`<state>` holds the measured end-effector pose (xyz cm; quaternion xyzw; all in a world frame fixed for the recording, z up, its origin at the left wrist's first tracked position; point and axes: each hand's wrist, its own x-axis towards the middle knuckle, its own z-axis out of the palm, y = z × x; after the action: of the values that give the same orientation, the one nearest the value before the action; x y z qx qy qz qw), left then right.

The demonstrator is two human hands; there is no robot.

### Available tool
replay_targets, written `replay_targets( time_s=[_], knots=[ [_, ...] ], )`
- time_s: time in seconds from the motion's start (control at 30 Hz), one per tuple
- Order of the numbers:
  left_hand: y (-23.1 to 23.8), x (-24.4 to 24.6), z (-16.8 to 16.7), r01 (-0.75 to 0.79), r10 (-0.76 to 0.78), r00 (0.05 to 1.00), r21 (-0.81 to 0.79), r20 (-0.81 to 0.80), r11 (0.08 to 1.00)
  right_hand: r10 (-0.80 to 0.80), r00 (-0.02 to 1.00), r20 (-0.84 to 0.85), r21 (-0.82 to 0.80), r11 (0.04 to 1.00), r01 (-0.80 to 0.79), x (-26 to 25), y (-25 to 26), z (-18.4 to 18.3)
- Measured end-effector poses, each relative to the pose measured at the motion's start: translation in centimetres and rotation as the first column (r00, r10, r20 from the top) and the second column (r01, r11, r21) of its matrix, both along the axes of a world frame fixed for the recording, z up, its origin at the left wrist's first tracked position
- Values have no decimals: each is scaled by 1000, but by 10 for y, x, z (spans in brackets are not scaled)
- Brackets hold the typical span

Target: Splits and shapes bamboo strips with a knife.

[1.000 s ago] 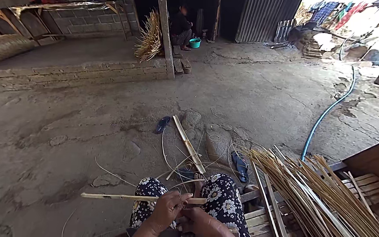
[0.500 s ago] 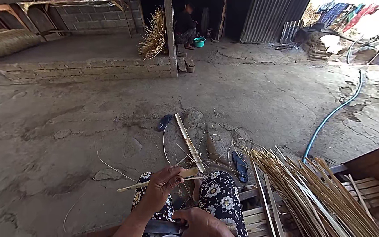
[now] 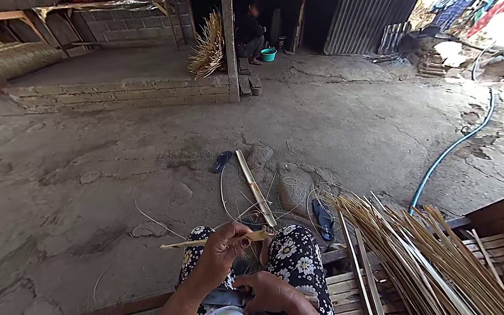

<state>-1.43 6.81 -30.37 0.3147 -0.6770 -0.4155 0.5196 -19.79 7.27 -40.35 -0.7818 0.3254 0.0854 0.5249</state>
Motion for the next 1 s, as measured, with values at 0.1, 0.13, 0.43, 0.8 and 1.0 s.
replay_targets(
  time_s=[0.1,0.13,0.43,0.8,1.0],
  knots=[
    [2,-1,4,-17,19,999,34,-49,999,-2,1000,-15,6,1000,2,1,-1,3],
    [3,-1,5,-12,15,998,46,-67,999,-2,1000,-16,8,1000,2,1,0,3],
    [7,2,6,7,-4,998,41,-66,999,-17,1000,-7,28,999,17,-1,0,3],
    [9,3,3,14,-11,997,38,-75,999,-23,1000,-4,11,1000,23,-1,1,-2],
    [10,5,6,-5,6,998,30,-62,1000,-20,1000,-9,12,1000,20,-1,1,0]
  ],
)
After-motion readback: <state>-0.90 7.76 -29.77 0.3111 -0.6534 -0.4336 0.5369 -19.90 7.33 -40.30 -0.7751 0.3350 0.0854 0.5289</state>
